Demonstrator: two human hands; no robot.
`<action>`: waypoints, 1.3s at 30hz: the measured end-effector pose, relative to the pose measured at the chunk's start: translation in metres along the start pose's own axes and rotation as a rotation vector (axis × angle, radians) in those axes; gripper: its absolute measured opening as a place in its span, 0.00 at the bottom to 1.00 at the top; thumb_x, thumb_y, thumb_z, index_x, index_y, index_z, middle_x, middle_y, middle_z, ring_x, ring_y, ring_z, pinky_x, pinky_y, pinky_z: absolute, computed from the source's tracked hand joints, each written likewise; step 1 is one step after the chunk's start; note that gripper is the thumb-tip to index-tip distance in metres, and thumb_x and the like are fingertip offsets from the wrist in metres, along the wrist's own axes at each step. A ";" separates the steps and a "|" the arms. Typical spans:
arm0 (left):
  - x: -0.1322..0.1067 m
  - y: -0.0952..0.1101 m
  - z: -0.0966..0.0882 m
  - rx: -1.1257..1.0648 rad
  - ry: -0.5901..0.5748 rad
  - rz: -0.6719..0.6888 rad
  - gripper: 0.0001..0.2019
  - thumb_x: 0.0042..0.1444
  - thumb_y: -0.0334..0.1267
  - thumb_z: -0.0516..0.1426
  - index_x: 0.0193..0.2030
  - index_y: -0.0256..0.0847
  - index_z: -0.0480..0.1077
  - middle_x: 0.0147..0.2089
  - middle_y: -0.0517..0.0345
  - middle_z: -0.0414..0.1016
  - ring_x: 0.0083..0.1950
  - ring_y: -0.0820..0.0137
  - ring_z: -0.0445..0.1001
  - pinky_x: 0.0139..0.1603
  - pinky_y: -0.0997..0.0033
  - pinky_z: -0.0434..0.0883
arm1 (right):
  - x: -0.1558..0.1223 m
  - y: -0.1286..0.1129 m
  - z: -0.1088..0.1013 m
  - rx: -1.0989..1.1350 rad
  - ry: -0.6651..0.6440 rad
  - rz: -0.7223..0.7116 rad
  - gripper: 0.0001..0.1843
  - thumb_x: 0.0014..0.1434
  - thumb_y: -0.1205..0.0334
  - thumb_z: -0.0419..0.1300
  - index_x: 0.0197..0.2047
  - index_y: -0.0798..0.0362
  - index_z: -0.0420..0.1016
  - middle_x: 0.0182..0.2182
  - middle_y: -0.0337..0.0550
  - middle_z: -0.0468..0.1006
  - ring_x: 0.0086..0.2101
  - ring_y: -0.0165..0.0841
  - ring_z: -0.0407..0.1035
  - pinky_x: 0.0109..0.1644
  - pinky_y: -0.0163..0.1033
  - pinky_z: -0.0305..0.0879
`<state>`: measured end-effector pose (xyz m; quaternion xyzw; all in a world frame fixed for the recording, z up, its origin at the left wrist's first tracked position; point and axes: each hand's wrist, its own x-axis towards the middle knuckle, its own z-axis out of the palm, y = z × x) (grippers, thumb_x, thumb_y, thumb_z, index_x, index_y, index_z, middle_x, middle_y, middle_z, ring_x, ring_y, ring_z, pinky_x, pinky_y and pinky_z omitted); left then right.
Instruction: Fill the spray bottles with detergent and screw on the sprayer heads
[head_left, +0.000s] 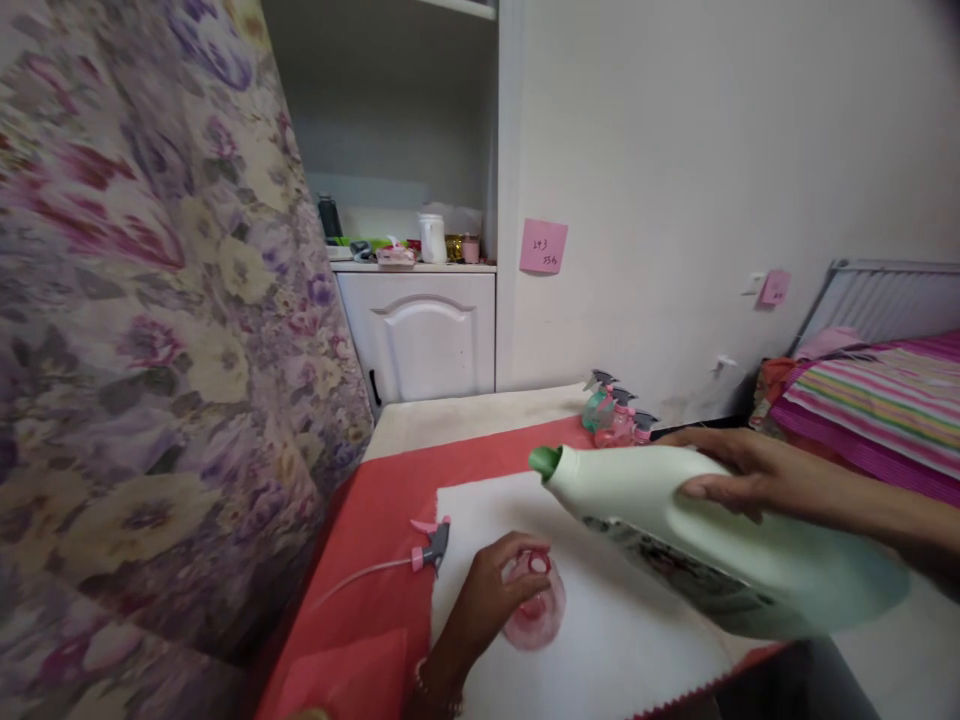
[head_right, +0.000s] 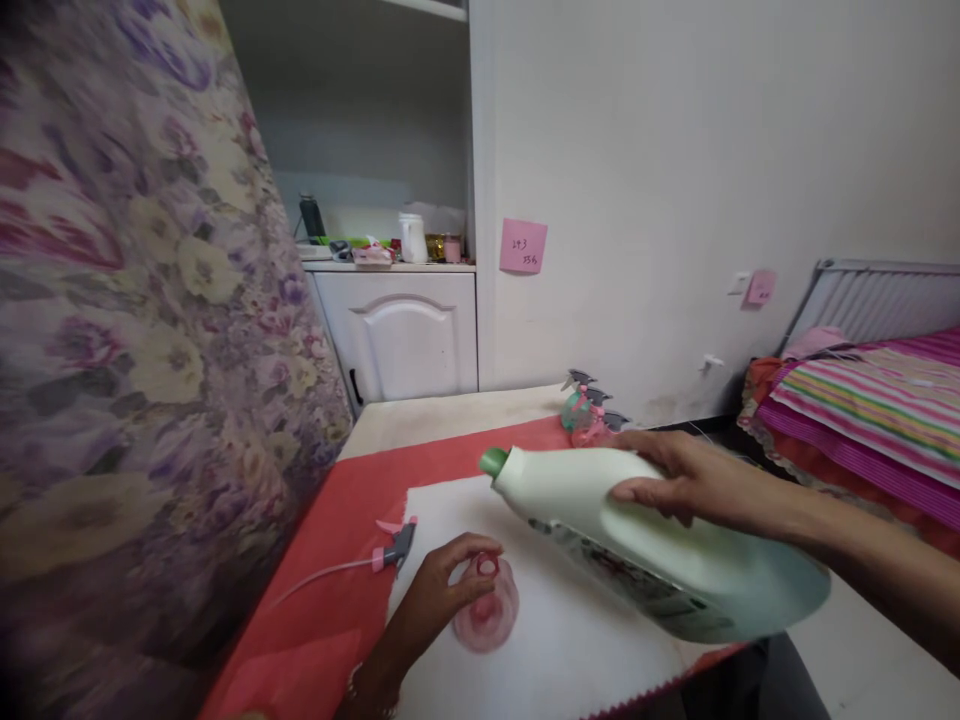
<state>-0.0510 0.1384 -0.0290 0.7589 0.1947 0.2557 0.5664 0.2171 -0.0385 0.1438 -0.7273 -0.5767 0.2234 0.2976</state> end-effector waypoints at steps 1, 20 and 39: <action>0.000 0.000 0.000 0.006 -0.004 0.003 0.14 0.48 0.34 0.62 0.45 0.41 0.76 0.46 0.53 0.79 0.50 0.61 0.75 0.54 0.67 0.67 | 0.003 0.000 0.001 0.014 -0.022 0.010 0.26 0.55 0.46 0.63 0.53 0.50 0.71 0.25 0.36 0.74 0.22 0.28 0.66 0.22 0.31 0.62; -0.010 -0.029 0.003 -0.001 0.072 -0.093 0.28 0.39 0.35 0.65 0.52 0.47 0.72 0.56 0.53 0.75 0.60 0.53 0.69 0.64 0.57 0.63 | 0.141 0.024 0.190 0.959 0.483 -0.284 0.48 0.53 0.51 0.64 0.70 0.44 0.42 0.59 0.47 0.69 0.57 0.44 0.65 0.60 0.50 0.65; -0.020 -0.059 0.002 -0.106 -0.028 -0.267 0.51 0.29 0.25 0.67 0.65 0.48 0.58 0.68 0.51 0.60 0.70 0.52 0.56 0.69 0.55 0.56 | 0.052 0.104 0.244 0.755 0.157 -0.249 0.27 0.58 0.49 0.60 0.61 0.41 0.64 0.61 0.47 0.67 0.62 0.45 0.60 0.68 0.54 0.52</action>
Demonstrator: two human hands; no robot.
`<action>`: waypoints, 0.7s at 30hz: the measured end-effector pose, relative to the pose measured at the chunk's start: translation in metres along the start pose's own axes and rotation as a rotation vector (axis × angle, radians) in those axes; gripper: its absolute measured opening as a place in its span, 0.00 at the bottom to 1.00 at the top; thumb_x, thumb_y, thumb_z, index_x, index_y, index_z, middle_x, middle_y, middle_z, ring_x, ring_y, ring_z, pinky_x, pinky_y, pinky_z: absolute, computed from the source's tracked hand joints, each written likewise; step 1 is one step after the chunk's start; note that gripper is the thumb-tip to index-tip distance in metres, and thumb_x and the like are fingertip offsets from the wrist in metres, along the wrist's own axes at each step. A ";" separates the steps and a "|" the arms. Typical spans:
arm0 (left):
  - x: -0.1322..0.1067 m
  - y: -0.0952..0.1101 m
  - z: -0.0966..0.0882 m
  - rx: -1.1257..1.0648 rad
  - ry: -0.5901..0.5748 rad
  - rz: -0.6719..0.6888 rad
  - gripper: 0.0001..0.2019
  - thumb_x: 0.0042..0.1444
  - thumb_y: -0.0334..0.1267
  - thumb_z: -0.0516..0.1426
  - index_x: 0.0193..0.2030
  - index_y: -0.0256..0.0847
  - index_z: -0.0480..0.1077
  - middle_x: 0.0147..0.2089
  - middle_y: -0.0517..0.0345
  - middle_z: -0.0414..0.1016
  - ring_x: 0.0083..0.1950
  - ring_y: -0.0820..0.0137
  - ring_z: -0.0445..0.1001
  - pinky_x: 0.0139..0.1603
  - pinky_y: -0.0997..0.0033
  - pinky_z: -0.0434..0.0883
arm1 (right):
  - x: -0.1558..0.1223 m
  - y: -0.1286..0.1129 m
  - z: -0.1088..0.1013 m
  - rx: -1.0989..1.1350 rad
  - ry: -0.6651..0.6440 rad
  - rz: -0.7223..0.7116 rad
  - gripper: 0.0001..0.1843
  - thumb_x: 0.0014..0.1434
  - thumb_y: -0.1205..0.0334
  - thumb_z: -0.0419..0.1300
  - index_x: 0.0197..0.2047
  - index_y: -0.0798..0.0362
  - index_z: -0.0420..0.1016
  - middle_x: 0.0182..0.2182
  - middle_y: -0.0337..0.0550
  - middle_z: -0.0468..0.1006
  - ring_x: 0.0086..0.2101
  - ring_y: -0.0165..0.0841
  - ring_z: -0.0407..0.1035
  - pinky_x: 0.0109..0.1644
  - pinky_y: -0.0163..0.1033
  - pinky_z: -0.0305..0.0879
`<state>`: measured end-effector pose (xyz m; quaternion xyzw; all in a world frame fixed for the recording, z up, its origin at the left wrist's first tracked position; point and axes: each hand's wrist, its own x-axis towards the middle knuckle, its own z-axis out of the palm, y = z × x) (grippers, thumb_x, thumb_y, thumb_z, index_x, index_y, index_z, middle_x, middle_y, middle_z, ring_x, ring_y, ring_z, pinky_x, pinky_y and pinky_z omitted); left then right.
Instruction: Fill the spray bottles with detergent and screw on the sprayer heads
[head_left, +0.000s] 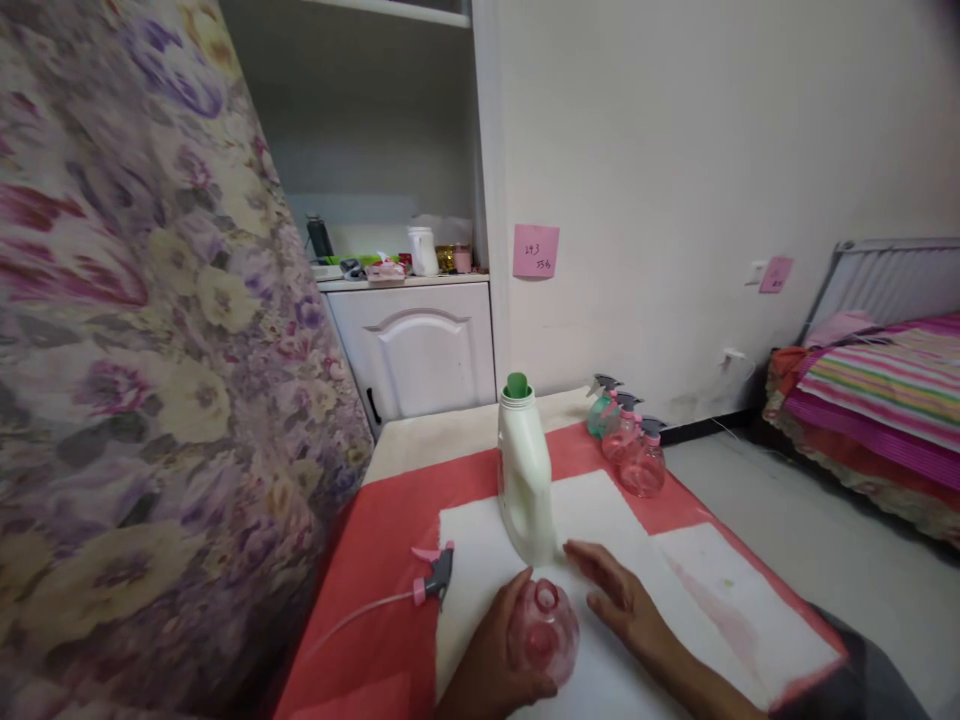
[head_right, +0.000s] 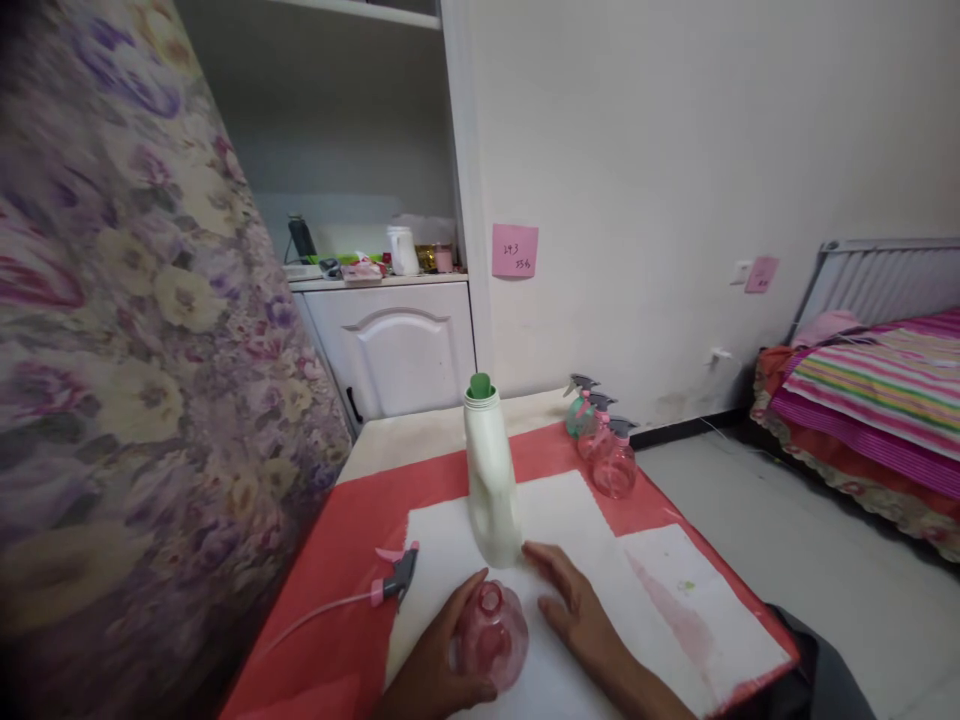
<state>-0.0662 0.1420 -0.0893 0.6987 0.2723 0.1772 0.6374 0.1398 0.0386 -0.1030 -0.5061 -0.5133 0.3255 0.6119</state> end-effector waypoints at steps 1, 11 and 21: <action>0.000 0.000 -0.001 -0.001 -0.013 -0.004 0.51 0.29 0.26 0.67 0.65 0.47 0.57 0.68 0.50 0.60 0.70 0.52 0.56 0.69 0.55 0.57 | -0.012 0.002 0.002 -0.014 -0.059 0.024 0.31 0.56 0.49 0.62 0.62 0.42 0.63 0.62 0.47 0.65 0.63 0.45 0.58 0.68 0.54 0.52; 0.000 0.014 0.025 0.059 0.038 0.106 0.46 0.30 0.41 0.73 0.60 0.45 0.62 0.64 0.46 0.68 0.65 0.50 0.65 0.65 0.54 0.64 | -0.031 -0.015 0.025 -0.031 -0.029 0.085 0.42 0.43 0.56 0.73 0.61 0.41 0.64 0.59 0.45 0.69 0.61 0.48 0.61 0.67 0.53 0.54; 0.001 0.011 0.064 0.072 0.077 0.063 0.50 0.33 0.42 0.73 0.66 0.45 0.58 0.69 0.47 0.61 0.69 0.52 0.59 0.69 0.54 0.59 | -0.049 -0.018 -0.014 -0.058 -0.020 0.034 0.44 0.43 0.39 0.69 0.61 0.45 0.65 0.58 0.52 0.69 0.59 0.50 0.63 0.64 0.56 0.57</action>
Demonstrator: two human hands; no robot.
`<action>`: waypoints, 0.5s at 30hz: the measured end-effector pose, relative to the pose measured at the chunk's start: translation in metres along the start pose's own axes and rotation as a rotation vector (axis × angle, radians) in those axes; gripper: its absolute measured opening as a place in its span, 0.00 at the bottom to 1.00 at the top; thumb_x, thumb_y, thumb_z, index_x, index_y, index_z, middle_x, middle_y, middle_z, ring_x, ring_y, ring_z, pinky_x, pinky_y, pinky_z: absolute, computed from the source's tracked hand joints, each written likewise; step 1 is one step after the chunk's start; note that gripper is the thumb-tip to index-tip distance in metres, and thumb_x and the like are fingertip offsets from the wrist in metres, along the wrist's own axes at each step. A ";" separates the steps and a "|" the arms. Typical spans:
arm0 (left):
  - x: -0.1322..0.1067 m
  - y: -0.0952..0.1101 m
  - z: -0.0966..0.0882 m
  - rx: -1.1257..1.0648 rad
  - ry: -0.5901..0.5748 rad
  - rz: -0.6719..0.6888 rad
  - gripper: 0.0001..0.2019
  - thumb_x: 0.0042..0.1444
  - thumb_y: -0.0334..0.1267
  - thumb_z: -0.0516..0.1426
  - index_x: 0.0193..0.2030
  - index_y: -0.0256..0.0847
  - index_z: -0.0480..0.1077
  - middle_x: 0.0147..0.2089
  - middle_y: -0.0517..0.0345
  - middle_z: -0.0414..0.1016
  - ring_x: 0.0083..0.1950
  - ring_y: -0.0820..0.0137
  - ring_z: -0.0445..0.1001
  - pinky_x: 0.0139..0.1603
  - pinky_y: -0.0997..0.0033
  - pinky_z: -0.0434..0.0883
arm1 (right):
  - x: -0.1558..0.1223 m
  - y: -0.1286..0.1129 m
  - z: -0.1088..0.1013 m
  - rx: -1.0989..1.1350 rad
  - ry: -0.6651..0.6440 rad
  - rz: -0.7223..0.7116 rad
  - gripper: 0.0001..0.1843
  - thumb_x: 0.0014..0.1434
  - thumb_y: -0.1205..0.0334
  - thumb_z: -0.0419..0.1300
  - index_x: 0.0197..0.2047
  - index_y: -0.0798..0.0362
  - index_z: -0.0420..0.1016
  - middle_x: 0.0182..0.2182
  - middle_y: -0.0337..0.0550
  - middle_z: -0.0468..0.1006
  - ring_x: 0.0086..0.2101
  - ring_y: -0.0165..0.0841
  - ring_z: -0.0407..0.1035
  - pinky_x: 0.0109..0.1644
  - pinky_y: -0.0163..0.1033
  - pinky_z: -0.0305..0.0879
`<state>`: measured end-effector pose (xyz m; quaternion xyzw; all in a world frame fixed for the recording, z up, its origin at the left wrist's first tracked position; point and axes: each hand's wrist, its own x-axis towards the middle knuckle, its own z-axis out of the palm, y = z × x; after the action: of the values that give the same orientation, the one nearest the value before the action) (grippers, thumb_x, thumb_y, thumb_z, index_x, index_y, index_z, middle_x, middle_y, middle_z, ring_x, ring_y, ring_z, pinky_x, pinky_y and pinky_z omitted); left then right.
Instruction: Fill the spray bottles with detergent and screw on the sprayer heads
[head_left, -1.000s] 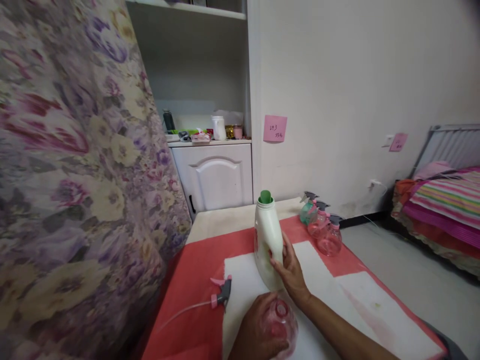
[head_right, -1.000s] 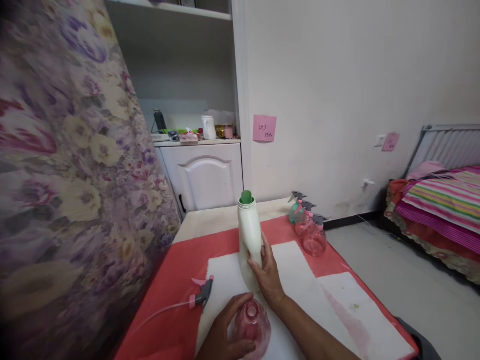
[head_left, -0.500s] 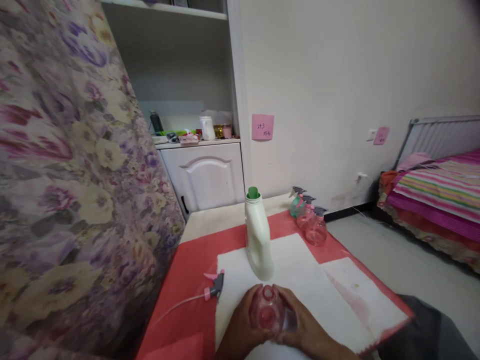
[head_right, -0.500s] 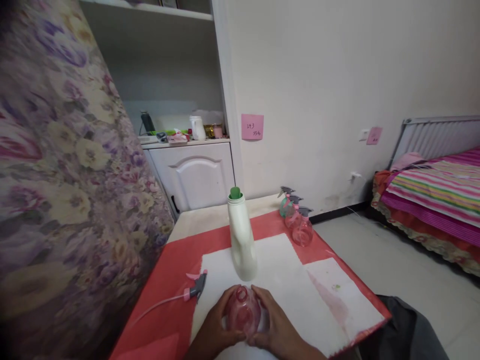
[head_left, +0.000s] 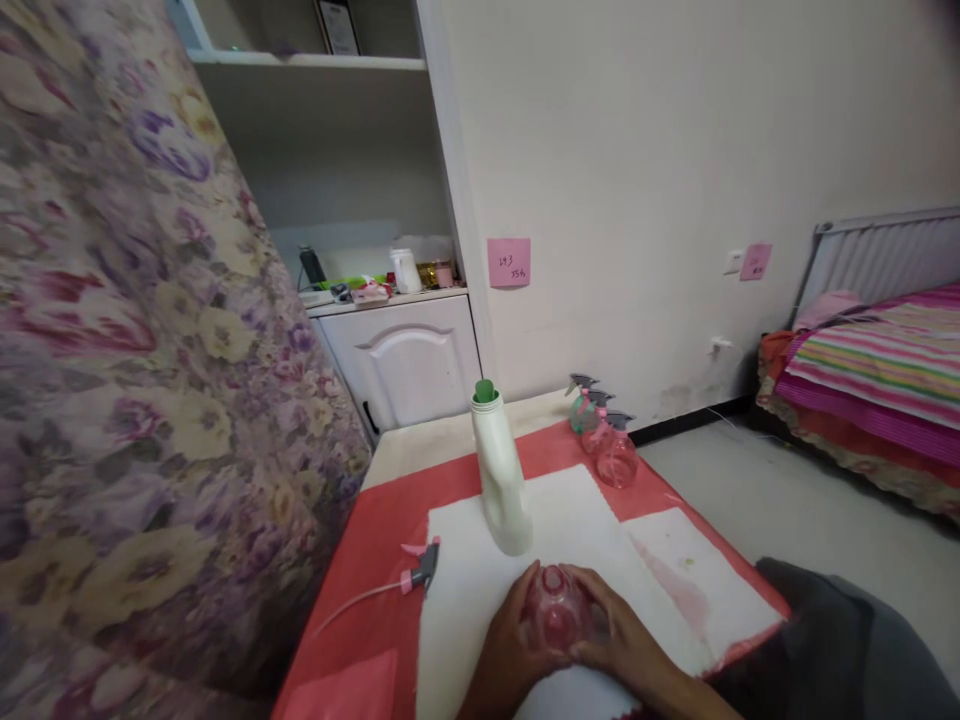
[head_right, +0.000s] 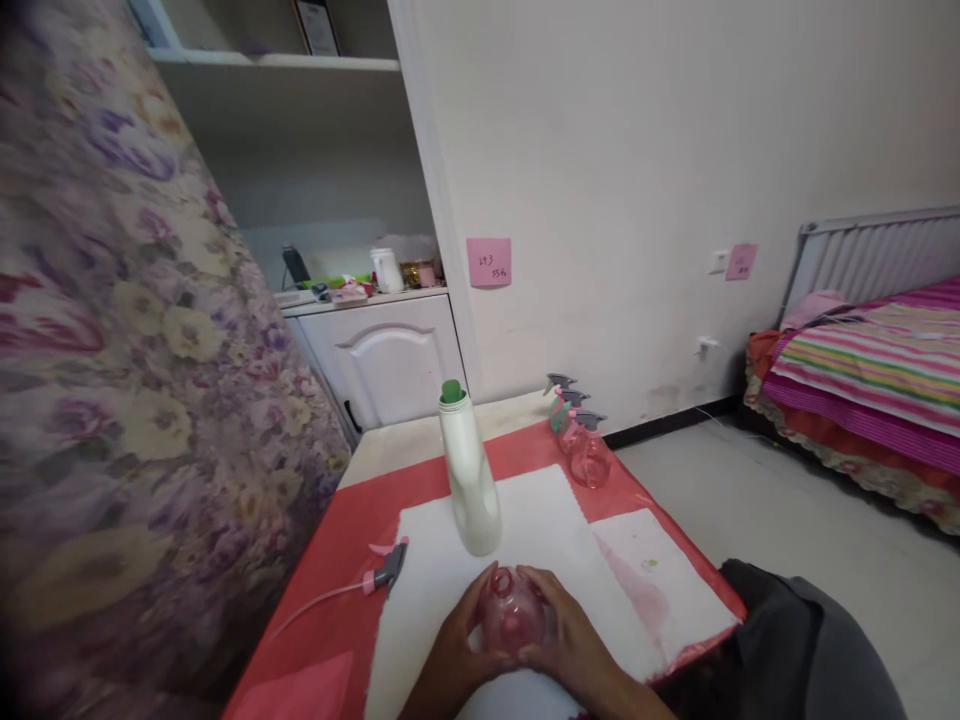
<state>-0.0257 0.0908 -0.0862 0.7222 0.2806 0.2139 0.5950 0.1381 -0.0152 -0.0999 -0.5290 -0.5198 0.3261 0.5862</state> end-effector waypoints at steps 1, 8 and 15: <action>-0.002 -0.002 0.003 -0.007 0.006 -0.006 0.50 0.34 0.42 0.72 0.66 0.46 0.57 0.69 0.48 0.61 0.69 0.52 0.59 0.69 0.54 0.59 | -0.001 0.002 -0.001 0.013 -0.003 0.009 0.45 0.42 0.38 0.68 0.61 0.46 0.65 0.58 0.53 0.69 0.59 0.50 0.63 0.64 0.56 0.57; -0.021 -0.006 -0.012 0.080 0.159 -0.002 0.36 0.40 0.43 0.69 0.58 0.44 0.67 0.60 0.47 0.73 0.60 0.55 0.71 0.60 0.58 0.69 | -0.009 0.022 -0.005 0.071 -0.013 0.077 0.45 0.42 0.45 0.70 0.62 0.47 0.63 0.61 0.51 0.67 0.62 0.50 0.59 0.67 0.55 0.53; -0.022 0.023 -0.099 0.583 0.565 -0.071 0.13 0.56 0.41 0.51 0.44 0.40 0.71 0.44 0.50 0.77 0.48 0.61 0.74 0.52 0.61 0.68 | -0.016 0.042 -0.005 0.024 -0.014 0.043 0.41 0.46 0.54 0.69 0.63 0.43 0.62 0.63 0.48 0.66 0.63 0.50 0.57 0.68 0.54 0.52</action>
<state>-0.1021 0.1463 -0.0428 0.7633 0.5066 0.2945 0.2720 0.1460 -0.0221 -0.1436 -0.5305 -0.5085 0.3486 0.5818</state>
